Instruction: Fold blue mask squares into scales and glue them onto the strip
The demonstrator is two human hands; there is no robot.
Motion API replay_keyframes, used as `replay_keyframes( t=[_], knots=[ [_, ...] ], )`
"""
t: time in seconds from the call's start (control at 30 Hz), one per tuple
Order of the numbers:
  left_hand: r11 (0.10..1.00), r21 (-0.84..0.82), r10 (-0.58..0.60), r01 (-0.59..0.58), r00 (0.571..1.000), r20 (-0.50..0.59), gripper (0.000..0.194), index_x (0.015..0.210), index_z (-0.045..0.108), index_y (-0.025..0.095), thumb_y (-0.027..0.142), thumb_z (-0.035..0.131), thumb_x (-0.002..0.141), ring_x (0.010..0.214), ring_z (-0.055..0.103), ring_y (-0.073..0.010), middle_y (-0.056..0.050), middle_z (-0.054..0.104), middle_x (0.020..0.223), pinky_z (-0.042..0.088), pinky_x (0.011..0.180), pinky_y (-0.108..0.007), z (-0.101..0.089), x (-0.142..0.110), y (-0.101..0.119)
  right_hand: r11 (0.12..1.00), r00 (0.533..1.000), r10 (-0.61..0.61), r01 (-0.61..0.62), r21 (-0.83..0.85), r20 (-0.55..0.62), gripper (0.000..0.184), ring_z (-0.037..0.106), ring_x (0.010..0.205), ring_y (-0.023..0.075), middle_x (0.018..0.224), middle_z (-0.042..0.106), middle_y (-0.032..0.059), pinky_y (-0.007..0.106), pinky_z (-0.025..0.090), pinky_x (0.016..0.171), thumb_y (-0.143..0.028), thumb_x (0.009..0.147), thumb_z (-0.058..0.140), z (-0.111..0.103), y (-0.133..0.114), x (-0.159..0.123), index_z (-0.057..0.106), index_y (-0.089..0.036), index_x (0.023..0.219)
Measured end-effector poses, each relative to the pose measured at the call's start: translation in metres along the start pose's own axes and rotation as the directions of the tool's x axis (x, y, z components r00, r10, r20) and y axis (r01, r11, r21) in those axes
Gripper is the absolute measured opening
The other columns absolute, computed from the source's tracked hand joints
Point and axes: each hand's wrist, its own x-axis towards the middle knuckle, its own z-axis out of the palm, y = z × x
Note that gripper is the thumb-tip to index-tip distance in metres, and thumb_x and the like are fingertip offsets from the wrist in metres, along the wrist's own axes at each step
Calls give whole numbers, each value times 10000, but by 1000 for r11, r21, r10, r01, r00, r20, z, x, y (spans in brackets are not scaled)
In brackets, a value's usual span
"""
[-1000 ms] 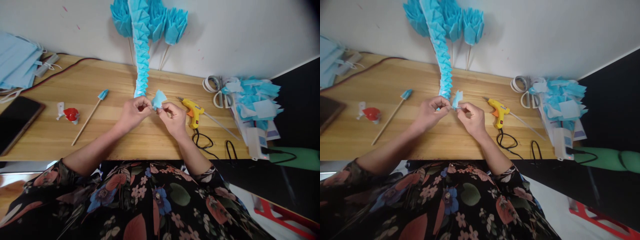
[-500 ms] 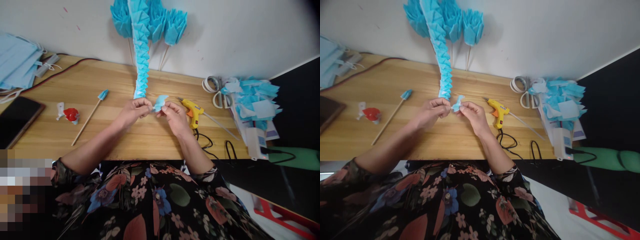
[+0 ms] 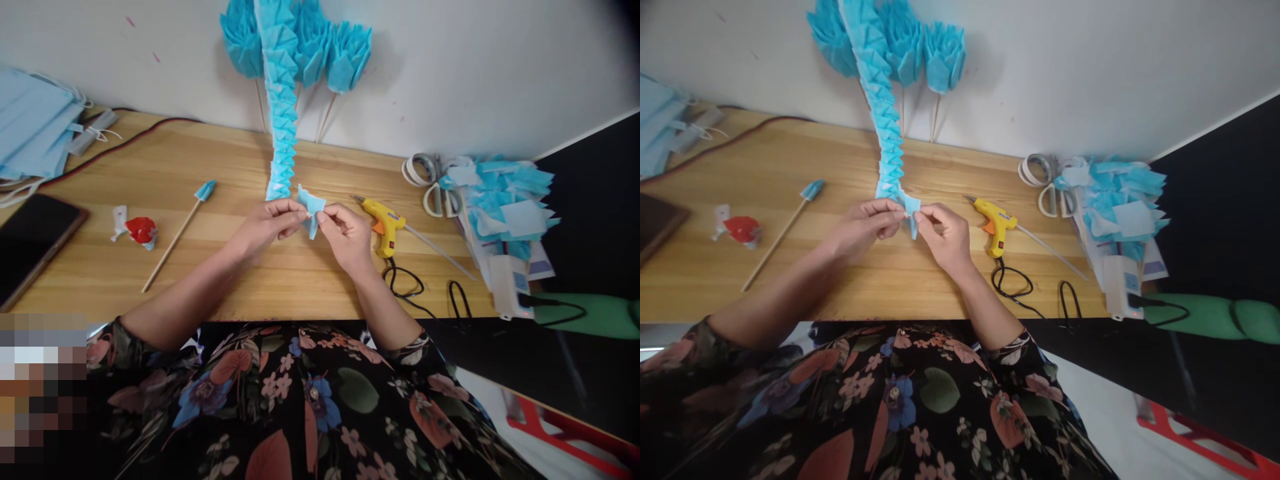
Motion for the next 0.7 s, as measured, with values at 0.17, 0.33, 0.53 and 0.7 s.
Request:
replay_keyframes(
  t=[0.17,0.33,0.53,0.7],
  knots=[
    [999,35,25,-24,999,-29,217,735,693,195,387,641,822,466,364,-106,32,443,492,282,479,-278,-3,0,0,998,996,-39,35,-57,-75,188,592,676,122,732,660,-9,279,486,677,-294,924,597,-1,-1,0,651,-208,766],
    [966,241,102,-94,995,-22,265,700,663,184,425,721,793,522,385,-93,38,475,541,306,504,-257,0,-4,4,980,985,-161,152,-131,-65,183,597,674,133,745,685,2,294,485,667,-250,922,590,1,-3,-1,646,-219,750],
    [947,276,170,-163,985,-2,240,715,614,190,394,709,798,572,437,-95,35,527,607,366,553,-248,2,-3,3,942,960,-277,263,-209,-41,184,611,681,143,735,689,10,303,483,663,-237,937,572,6,-2,-1,642,-227,767],
    [947,287,146,-142,989,7,160,704,587,188,297,658,798,580,469,-95,33,547,612,390,559,-237,2,-3,3,957,976,-216,207,-201,-27,197,593,671,140,725,679,7,305,484,674,-245,921,565,5,-4,-2,628,-224,736]
  ],
)
